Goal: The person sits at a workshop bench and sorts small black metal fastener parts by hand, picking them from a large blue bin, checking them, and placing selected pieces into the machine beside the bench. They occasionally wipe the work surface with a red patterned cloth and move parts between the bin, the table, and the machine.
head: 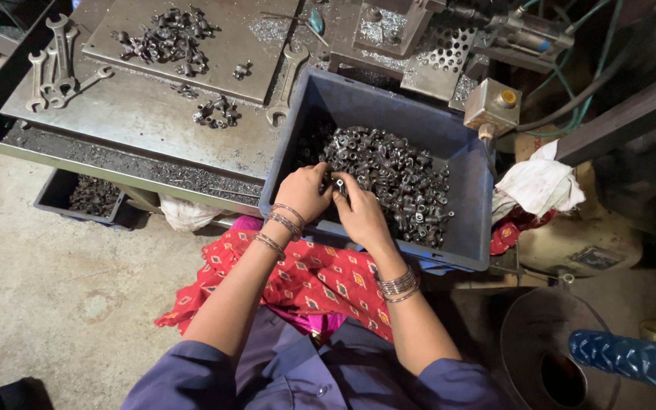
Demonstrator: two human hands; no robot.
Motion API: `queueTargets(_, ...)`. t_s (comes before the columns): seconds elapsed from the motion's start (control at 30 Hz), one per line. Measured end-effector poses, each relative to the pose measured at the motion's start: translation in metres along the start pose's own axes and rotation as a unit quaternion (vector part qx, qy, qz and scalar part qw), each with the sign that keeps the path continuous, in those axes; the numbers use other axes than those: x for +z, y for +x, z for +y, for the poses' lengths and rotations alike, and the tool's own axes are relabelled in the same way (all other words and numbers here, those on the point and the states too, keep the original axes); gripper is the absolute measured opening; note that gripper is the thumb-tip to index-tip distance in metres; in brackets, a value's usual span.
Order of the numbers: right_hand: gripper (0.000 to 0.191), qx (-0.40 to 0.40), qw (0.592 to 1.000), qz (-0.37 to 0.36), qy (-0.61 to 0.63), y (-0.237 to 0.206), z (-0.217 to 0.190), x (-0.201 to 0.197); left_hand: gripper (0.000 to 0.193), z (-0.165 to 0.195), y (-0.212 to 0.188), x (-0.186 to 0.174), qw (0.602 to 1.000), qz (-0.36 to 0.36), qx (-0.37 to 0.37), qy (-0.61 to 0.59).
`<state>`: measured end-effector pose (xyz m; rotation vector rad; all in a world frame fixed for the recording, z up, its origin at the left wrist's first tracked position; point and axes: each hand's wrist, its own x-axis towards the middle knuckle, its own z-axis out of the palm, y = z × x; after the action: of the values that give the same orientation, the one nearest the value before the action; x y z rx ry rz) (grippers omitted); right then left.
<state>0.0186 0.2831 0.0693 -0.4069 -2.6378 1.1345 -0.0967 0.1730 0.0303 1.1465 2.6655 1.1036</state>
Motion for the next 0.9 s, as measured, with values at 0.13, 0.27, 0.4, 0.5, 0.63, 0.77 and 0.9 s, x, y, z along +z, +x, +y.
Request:
queueTargets(0.13,0.037,-0.014,1.0,0.0,0.01,-0.0001,0.0002,-0.0009,0.027,-0.0009,0.0003,0.0002,1.0,0.0,0.001,0.003)
queueTargets(0.27,0.037,0.001,1.0,-0.007,0.002,0.0005,0.0005,-0.0016,0.028,-0.0002,0.0012,0.0017,1.0,0.0,-0.003,0.003)
queueTargets(0.4,0.037,-0.014,1.0,0.004,-0.003,-0.0003,0.0009,-0.0007,0.027,-0.0004,0.0001,0.002,1.0,0.003,0.0,0.006)
queueTargets(0.5,0.037,-0.019,1.0,0.003,0.005,-0.0001,0.0008,-0.0009,0.03,-0.0012,0.0,0.0011,1.0,0.013,0.004,-0.004)
queueTargets(0.63,0.037,-0.016,1.0,0.0,0.012,0.0007,-0.0008,-0.0021,0.029,-0.0022,0.0011,-0.0001,1.0,0.005,0.007,-0.015)
queueTargets(0.77,0.038,0.0,1.0,-0.009,0.011,0.0025,-0.0022,-0.0029,0.028,-0.0034,0.0019,-0.0004,1.0,0.001,0.007,-0.011)
queueTargets(0.9,0.038,0.011,1.0,-0.012,0.002,0.0015,0.0009,-0.0024,0.03,-0.0036,0.0011,0.0025,1.0,0.005,0.002,-0.017)
